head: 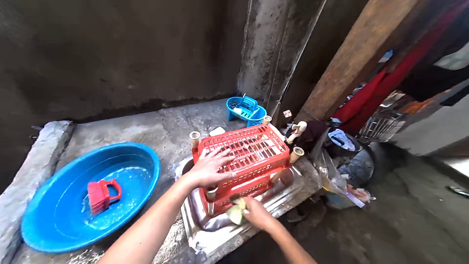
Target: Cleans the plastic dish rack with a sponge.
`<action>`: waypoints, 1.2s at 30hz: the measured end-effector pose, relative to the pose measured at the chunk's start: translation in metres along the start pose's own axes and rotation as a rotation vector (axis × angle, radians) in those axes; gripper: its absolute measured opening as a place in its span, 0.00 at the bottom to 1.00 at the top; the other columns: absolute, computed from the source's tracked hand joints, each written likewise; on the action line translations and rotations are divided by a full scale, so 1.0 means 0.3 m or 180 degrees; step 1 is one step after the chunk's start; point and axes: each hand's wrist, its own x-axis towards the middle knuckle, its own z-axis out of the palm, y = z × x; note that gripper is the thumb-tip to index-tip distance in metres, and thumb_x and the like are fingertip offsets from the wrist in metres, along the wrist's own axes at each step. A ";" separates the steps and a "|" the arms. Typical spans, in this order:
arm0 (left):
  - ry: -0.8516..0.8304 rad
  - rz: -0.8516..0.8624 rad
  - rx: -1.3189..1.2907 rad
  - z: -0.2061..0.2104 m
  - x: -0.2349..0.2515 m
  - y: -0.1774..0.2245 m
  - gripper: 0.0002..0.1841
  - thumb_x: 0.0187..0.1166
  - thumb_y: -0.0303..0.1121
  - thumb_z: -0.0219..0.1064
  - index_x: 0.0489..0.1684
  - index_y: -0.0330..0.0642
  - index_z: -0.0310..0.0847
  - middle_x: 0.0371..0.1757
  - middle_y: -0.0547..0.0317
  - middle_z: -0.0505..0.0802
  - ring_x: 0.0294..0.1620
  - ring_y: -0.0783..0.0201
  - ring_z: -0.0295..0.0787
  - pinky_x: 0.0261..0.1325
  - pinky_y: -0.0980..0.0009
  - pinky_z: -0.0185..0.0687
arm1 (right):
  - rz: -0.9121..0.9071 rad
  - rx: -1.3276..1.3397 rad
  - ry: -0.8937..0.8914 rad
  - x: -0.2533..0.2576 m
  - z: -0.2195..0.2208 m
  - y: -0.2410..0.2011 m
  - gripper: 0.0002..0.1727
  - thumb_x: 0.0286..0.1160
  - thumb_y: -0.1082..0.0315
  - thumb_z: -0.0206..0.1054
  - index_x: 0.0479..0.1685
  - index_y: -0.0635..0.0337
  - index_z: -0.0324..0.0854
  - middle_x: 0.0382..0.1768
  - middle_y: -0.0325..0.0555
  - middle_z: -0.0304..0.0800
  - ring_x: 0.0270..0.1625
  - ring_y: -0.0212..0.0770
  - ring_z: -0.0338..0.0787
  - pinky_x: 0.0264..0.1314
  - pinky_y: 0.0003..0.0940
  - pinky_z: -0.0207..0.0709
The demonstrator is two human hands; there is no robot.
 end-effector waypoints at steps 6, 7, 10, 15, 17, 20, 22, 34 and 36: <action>-0.0348 -0.0145 0.0786 -0.067 0.043 0.172 0.41 0.80 0.61 0.65 0.90 0.50 0.63 0.93 0.48 0.61 0.93 0.40 0.51 0.86 0.30 0.42 | 0.0707 0.0703 0.1539 -0.274 -0.300 0.257 0.34 0.71 0.76 0.68 0.81 0.71 0.67 0.70 0.72 0.80 0.75 0.63 0.81 0.78 0.60 0.71; -0.0390 -0.0095 0.0890 -0.070 0.056 0.198 0.41 0.80 0.60 0.66 0.91 0.51 0.61 0.94 0.47 0.59 0.93 0.38 0.48 0.85 0.29 0.41 | 0.0702 0.0945 0.1894 -0.301 -0.335 0.301 0.32 0.71 0.77 0.67 0.79 0.72 0.69 0.71 0.70 0.80 0.74 0.59 0.81 0.78 0.56 0.72; -0.0371 -0.0029 0.1049 -0.107 0.136 0.245 0.40 0.81 0.58 0.66 0.91 0.49 0.61 0.94 0.42 0.58 0.94 0.34 0.44 0.85 0.27 0.40 | 0.0362 0.1440 0.2865 -0.341 -0.471 0.334 0.29 0.69 0.77 0.62 0.74 0.71 0.72 0.66 0.59 0.83 0.64 0.41 0.86 0.65 0.40 0.81; -0.0159 -0.0667 0.1092 -0.147 0.418 0.287 0.40 0.83 0.58 0.62 0.89 0.41 0.63 0.90 0.38 0.64 0.90 0.34 0.54 0.81 0.26 0.48 | -0.0506 0.0397 0.3374 -0.222 -0.863 0.297 0.26 0.66 0.79 0.68 0.68 0.73 0.77 0.61 0.67 0.86 0.63 0.58 0.87 0.65 0.62 0.78; -0.0044 -0.0952 0.0934 -0.138 0.526 0.298 0.43 0.82 0.61 0.62 0.90 0.40 0.60 0.90 0.38 0.65 0.90 0.35 0.56 0.82 0.27 0.48 | -0.0999 -0.0225 0.3130 -0.106 -1.017 0.239 0.24 0.67 0.80 0.68 0.67 0.72 0.79 0.64 0.68 0.85 0.66 0.62 0.87 0.68 0.65 0.77; 0.0295 -0.1217 0.0506 -0.097 0.655 0.308 0.47 0.80 0.63 0.62 0.92 0.38 0.53 0.90 0.37 0.64 0.91 0.34 0.53 0.84 0.28 0.46 | -0.1344 -0.1137 0.2294 0.125 -1.193 0.135 0.23 0.69 0.79 0.69 0.67 0.63 0.84 0.63 0.65 0.86 0.64 0.64 0.87 0.65 0.66 0.78; 0.0473 -0.1234 0.0101 -0.065 0.726 0.304 0.46 0.82 0.61 0.61 0.93 0.39 0.52 0.89 0.39 0.66 0.91 0.36 0.56 0.85 0.29 0.45 | -0.1145 -0.1759 0.1797 0.299 -1.250 0.097 0.22 0.70 0.74 0.69 0.66 0.54 0.86 0.60 0.62 0.87 0.62 0.65 0.87 0.61 0.67 0.78; 0.0671 -0.1368 0.0043 -0.026 0.838 0.331 0.28 0.95 0.46 0.39 0.68 0.33 0.78 0.67 0.39 0.87 0.75 0.44 0.80 0.80 0.44 0.65 | 0.0130 0.0225 -0.0259 0.698 -1.050 0.123 0.21 0.85 0.75 0.52 0.74 0.62 0.75 0.63 0.58 0.83 0.60 0.46 0.85 0.64 0.48 0.77; 0.0706 -0.1363 0.0065 -0.023 0.840 0.328 0.28 0.95 0.46 0.39 0.67 0.33 0.78 0.67 0.39 0.87 0.75 0.45 0.80 0.80 0.45 0.64 | -0.0044 0.0209 -0.0347 0.746 -1.049 0.114 0.22 0.85 0.77 0.51 0.74 0.60 0.75 0.61 0.57 0.83 0.58 0.44 0.84 0.62 0.45 0.76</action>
